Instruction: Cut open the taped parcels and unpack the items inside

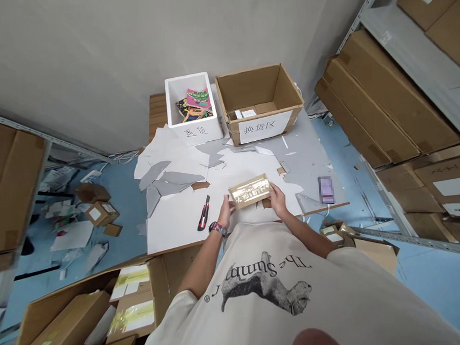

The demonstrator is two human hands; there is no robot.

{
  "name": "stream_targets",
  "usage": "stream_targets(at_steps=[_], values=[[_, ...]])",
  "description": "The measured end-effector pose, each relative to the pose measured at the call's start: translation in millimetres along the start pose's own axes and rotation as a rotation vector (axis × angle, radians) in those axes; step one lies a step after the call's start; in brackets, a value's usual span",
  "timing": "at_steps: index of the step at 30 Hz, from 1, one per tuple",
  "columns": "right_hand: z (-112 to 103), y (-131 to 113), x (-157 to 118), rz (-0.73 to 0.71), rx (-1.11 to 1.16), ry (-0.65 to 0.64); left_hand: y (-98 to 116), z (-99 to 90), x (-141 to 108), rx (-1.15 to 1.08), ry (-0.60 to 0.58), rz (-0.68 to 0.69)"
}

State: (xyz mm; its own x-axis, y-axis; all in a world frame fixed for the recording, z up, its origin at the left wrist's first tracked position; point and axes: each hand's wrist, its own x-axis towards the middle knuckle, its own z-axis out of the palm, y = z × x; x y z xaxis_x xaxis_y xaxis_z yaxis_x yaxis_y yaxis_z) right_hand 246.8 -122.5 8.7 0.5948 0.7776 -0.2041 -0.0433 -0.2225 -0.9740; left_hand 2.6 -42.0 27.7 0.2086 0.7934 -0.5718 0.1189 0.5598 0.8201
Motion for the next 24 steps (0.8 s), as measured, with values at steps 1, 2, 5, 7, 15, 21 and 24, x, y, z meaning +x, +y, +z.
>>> stream_targets(at_steps=[1, 2, 5, 7, 15, 21, 24], values=[[8, -8, -4, -0.137, -0.084, -0.044, -9, -14.2, 8, -0.090, -0.008, -0.160], [15, -16, -9, -0.262, -0.150, -0.105, -17, -26.0, 14, -0.181, -0.014, -0.280], [27, -32, -24, -0.513, -0.229, -0.323, -37, -43.9, 17, -0.405, -0.047, -0.496], [24, -34, -32, -0.564, -0.226, -0.384, -47, -43.7, 16, -0.503, -0.071, -0.513], [-3, -26, -11, -0.267, -0.202, -0.180, -44, -36.2, 20, -0.379, -0.033, 0.107], [-6, 7, 1, -0.247, -0.152, -0.221, -50, -45.4, 24, -0.143, -0.078, 0.214], [-11, 30, -3, -0.058, -0.279, -0.258, -55, -59.5, 32, 0.023, -0.080, 0.142]])
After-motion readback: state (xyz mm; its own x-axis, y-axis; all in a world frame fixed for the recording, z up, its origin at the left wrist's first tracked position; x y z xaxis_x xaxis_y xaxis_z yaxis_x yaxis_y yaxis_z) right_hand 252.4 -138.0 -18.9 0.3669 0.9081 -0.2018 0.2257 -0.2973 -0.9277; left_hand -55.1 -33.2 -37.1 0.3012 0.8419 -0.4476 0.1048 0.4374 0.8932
